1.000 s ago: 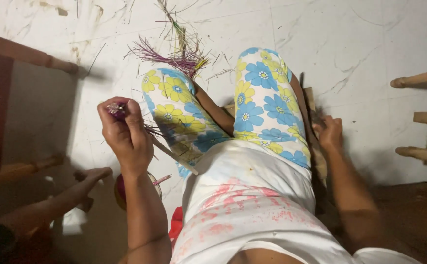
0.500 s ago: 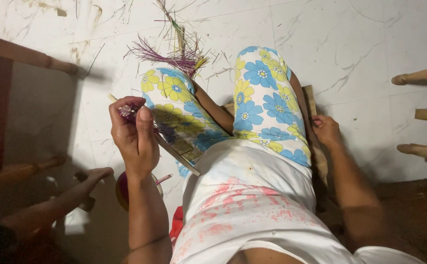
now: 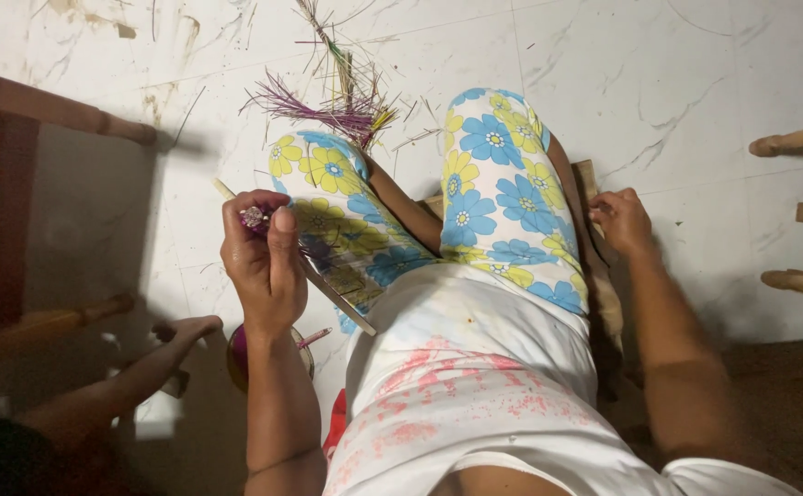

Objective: The person sits on the floor and weaves a circular basket using purple and natural-colored strips. They tie the strips together, adjust the bundle, and use a knife to trim excess material before continuing to weave.

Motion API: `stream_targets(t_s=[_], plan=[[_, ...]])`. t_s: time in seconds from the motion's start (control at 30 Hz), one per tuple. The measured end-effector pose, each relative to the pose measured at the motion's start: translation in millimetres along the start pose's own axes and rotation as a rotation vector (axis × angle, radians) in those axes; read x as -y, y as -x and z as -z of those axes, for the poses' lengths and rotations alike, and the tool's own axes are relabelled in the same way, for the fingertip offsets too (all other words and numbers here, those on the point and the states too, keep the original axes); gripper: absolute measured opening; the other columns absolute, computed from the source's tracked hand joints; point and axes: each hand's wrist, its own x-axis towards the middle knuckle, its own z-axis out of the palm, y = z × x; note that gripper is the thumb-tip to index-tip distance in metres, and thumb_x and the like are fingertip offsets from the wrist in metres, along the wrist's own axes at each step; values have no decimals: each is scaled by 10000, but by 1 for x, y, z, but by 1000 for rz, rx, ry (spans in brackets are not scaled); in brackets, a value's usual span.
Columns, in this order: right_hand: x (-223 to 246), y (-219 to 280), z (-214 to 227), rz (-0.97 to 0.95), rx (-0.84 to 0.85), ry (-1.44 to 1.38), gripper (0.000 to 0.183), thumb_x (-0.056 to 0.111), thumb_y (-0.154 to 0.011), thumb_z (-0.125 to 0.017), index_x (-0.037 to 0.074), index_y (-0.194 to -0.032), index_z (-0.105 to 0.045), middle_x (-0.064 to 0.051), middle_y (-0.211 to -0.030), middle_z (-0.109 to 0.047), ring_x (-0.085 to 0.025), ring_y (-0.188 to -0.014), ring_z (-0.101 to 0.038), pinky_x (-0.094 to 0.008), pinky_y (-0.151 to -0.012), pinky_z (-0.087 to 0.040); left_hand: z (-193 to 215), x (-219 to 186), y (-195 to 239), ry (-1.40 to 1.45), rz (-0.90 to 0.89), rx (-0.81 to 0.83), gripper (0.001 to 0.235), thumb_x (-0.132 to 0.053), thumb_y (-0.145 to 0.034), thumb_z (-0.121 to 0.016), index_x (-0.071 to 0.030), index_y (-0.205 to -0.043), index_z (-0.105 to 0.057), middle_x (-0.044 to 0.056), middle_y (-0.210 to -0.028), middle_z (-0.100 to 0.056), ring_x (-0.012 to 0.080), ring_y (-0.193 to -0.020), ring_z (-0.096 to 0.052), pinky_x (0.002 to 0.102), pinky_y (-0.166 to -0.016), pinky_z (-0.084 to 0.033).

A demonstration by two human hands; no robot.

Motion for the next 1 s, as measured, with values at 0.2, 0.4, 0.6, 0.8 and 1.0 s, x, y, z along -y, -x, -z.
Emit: stream_targets(t_s=[0.2, 0.4, 0.6, 0.8, 1.0], plan=[[17, -16, 18, 105, 172, 167, 154, 209, -932, -783, 209, -1084, -762, -162, -1145, -622, -420, -1207, -617, -487, -1023, -520, -5, 0, 3, 11, 14, 11, 203, -151, -1094, -492, 42, -1119, -549, 74, -775, -484, 109, -647, -384, 291, -609, -345], [6, -13, 14, 160, 230, 344, 110, 312, -1016, -666, 204, -1032, -682, -86, -1067, -637, -340, -1125, -639, -481, -930, -543, -9, -4, -1, 4, 12, 51, 199, -151, -1092, -488, 38, -1119, -543, 87, -773, -479, 127, -633, -394, 303, -598, -350], [-17, -14, 9, 419, 216, 665, 198, 351, -1068, -522, 214, -1144, -644, -34, -1038, -660, -266, -1101, -637, -422, -902, -532, -9, -3, 2, 8, 15, 75, 200, -157, -1091, -492, 35, -1115, -542, 92, -783, -488, 130, -637, -403, 306, -599, -355], [-18, -19, 8, 515, 224, 648, 142, 330, -1046, -533, 228, -1104, -614, -7, -970, -629, -261, -971, -653, -399, -793, -524, -11, -2, 1, 0, 11, 117, 247, -210, -1093, -486, 30, -1115, -540, 97, -791, -491, 141, -637, -418, 315, -594, -369], [-23, -17, 3, 702, 124, 803, 124, 290, -1050, -492, 190, -990, -532, 15, -878, -533, -212, -837, -616, -355, -663, -474, -13, -6, -1, -7, -4, 142, 250, -219, -1089, -491, 25, -1105, -544, 97, -794, -501, 148, -637, -427, 319, -592, -379]])
